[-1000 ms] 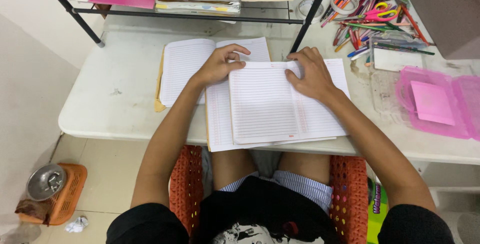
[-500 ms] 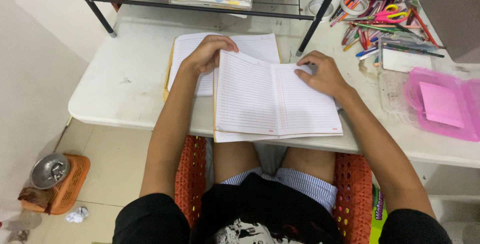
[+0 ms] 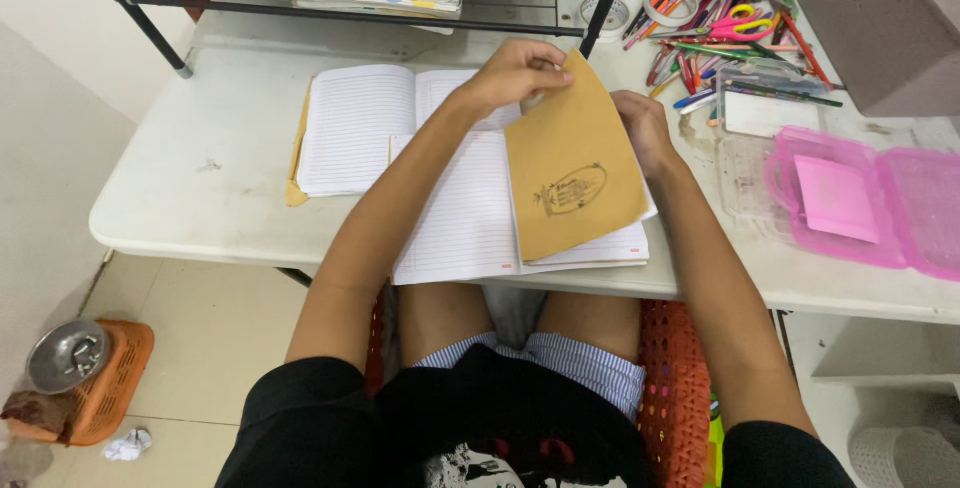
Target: The person organizes stationery items on a desk. They place books and notebooks onto a shelf, then sort pens and markers into a pink plastic container.
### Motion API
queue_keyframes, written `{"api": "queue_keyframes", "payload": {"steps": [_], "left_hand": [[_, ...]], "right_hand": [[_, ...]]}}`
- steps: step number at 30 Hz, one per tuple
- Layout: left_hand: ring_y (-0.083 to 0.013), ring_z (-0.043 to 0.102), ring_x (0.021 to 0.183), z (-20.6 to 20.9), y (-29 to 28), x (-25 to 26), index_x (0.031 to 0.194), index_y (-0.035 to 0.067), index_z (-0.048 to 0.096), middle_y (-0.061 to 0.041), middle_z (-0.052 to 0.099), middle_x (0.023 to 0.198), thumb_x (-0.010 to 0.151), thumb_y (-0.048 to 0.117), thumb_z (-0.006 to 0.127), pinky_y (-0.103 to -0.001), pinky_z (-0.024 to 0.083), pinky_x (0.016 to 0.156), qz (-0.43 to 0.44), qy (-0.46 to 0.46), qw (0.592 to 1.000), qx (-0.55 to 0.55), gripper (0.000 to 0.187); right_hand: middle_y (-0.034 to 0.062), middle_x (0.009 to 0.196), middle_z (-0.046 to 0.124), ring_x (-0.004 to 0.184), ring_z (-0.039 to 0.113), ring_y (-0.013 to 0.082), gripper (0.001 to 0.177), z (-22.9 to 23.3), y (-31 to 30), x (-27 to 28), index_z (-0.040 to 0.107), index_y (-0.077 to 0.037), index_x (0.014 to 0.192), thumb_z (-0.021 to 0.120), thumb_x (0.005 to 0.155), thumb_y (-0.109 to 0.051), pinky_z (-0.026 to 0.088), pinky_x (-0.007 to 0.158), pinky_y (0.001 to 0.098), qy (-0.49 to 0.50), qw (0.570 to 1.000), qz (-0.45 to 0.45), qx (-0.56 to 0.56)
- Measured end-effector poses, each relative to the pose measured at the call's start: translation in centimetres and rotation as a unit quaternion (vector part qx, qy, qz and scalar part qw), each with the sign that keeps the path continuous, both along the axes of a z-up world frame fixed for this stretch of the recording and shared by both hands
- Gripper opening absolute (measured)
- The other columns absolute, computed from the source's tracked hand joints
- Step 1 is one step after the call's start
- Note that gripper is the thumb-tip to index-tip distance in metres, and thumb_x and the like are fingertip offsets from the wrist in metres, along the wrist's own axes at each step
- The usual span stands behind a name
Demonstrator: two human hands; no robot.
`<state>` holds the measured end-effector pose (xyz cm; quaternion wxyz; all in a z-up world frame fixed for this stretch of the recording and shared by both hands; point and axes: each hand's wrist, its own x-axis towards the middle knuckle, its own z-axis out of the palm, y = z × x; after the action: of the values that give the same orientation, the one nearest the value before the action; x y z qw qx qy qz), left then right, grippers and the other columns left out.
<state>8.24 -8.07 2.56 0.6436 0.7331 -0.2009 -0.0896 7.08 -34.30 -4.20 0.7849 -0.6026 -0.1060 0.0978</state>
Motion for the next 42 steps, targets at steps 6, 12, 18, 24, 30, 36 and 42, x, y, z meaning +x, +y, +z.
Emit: {"api": "queue_keyframes", "payload": {"steps": [6,12,18,24,30,36,42], "left_hand": [[-0.0137,0.062,0.071,-5.6,-5.2,1.2,0.097,0.002,0.079,-0.006,0.068,0.077,0.081,0.016,0.083,-0.031,0.051,0.064,0.003,-0.164,0.978,0.126,0.022],[-0.0296,0.068,0.094,-6.5,-6.1,-1.3,0.105,0.007,0.076,-0.016,0.066,0.101,0.076,0.015,0.085,-0.039,0.055,0.085,0.052,-0.280,0.936,0.208,0.031],[-0.0346,0.058,0.112,-4.0,-3.0,-5.7,0.115,0.005,0.071,-0.015,0.061,0.116,0.086,0.037,0.080,-0.045,0.047,0.096,0.067,-0.309,0.890,0.328,0.045],[-0.0343,0.051,0.107,-1.7,1.3,-9.8,0.118,-0.007,0.068,-0.018,0.059,0.115,0.079,0.052,0.079,-0.045,0.046,0.091,0.131,-0.373,0.847,0.354,0.071],[-0.0345,0.050,0.106,-1.2,2.7,-12.1,0.117,-0.006,0.068,-0.019,0.058,0.114,0.075,0.062,0.081,-0.044,0.045,0.094,0.170,-0.249,0.853,0.425,0.081],[-0.0313,0.050,0.108,-2.0,2.9,-11.3,0.108,0.000,0.069,-0.015,0.062,0.112,0.069,0.056,0.087,-0.044,0.044,0.097,0.170,-0.216,0.892,0.358,0.071],[-0.0215,0.073,0.092,-3.6,3.5,-10.0,0.135,0.001,0.042,-0.014,0.075,0.099,0.090,0.028,0.079,-0.035,0.055,0.086,0.098,-0.182,0.968,0.140,0.064]], "right_hand": [[0.0135,0.104,0.073,0.096,0.070,0.0224,0.039,0.4,-0.9,0.5,0.067,0.002,0.110,0.048,0.104,-0.031,0.055,0.090,0.0336,0.072,0.996,0.023,0.040],[0.0156,0.111,0.073,0.105,0.070,0.0239,0.022,0.1,-1.0,1.0,0.067,0.005,0.115,0.059,0.099,-0.008,0.055,0.098,0.0348,-0.007,1.000,0.013,-0.021],[0.0131,0.115,0.074,0.108,0.071,0.0193,0.033,1.3,-0.4,-0.4,0.067,0.004,0.118,0.073,0.086,-0.001,0.056,0.098,0.0307,-0.086,0.985,0.012,-0.152],[0.0077,0.112,0.075,0.100,0.071,0.0154,0.046,3.2,0.9,-3.2,0.072,-0.003,0.117,0.088,0.076,-0.013,0.057,0.089,0.0288,-0.150,0.935,0.023,-0.321],[0.0058,0.106,0.075,0.096,0.070,0.0137,0.049,3.1,1.7,-3.9,0.072,-0.004,0.117,0.091,0.073,-0.014,0.058,0.086,0.0283,-0.158,0.934,0.017,-0.321],[0.0076,0.112,0.074,0.100,0.069,0.0147,0.053,2.5,1.6,-3.5,0.071,-0.003,0.119,0.092,0.071,-0.014,0.057,0.089,0.0294,-0.189,0.928,0.000,-0.322],[0.0124,0.128,0.068,0.117,0.066,0.0212,0.069,2.6,2.0,-3.4,0.063,-0.004,0.131,0.094,0.071,-0.019,0.052,0.103,0.0355,-0.237,0.921,-0.025,-0.309]]}}
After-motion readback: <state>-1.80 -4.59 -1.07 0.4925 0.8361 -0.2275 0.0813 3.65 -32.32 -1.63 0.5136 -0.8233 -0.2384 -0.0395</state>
